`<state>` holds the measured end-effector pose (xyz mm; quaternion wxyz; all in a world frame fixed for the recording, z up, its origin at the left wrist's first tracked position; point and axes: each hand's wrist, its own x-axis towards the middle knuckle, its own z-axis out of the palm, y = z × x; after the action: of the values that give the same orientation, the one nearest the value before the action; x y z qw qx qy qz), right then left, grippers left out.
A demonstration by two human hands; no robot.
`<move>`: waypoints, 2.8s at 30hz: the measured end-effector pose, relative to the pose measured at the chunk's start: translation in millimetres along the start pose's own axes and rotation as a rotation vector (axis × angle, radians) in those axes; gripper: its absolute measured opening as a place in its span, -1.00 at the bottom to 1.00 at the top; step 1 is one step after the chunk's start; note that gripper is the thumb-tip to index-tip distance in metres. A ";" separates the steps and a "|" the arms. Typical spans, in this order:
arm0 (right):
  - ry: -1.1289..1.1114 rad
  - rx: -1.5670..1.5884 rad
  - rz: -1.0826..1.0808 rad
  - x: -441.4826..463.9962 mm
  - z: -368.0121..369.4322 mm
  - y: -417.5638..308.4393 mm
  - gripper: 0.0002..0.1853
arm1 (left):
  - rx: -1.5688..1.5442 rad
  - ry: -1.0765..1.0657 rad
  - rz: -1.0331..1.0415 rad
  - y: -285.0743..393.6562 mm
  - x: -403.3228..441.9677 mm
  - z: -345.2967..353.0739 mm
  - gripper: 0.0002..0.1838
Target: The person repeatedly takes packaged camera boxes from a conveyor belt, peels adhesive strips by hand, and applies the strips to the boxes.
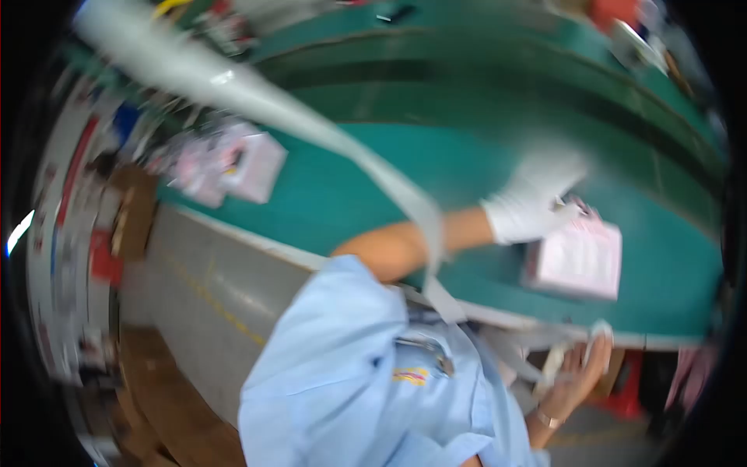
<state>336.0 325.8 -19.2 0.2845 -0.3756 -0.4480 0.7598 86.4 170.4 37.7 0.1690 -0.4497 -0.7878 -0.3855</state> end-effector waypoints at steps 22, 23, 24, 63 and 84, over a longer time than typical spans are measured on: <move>-0.396 -0.072 0.130 -10.3 56.6 -51.5 -0.79 | -0.380 -0.303 0.439 27.3 -11.2 1.5 -0.86; -0.393 -0.095 0.135 -10.8 57.2 -52.8 -0.79 | -0.403 -0.297 0.422 28.1 -11.2 1.9 -0.87; -0.392 -0.097 0.135 -10.7 56.7 -54.1 -0.79 | -0.424 -0.290 0.406 28.9 -10.9 1.9 -0.88; -0.358 -0.234 0.037 27.1 58.1 -0.1 -0.80 | 0.138 -0.402 0.280 77.0 17.6 33.9 -0.80; -0.582 -0.166 0.007 77.4 -13.6 -2.8 -0.82 | 0.364 -0.241 -0.078 114.8 -1.4 5.4 -0.75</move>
<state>304.5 392.8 -45.5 0.1098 -0.1656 -0.5702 0.7971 183.9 207.9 85.6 0.1370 -0.4235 -0.8758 -0.1865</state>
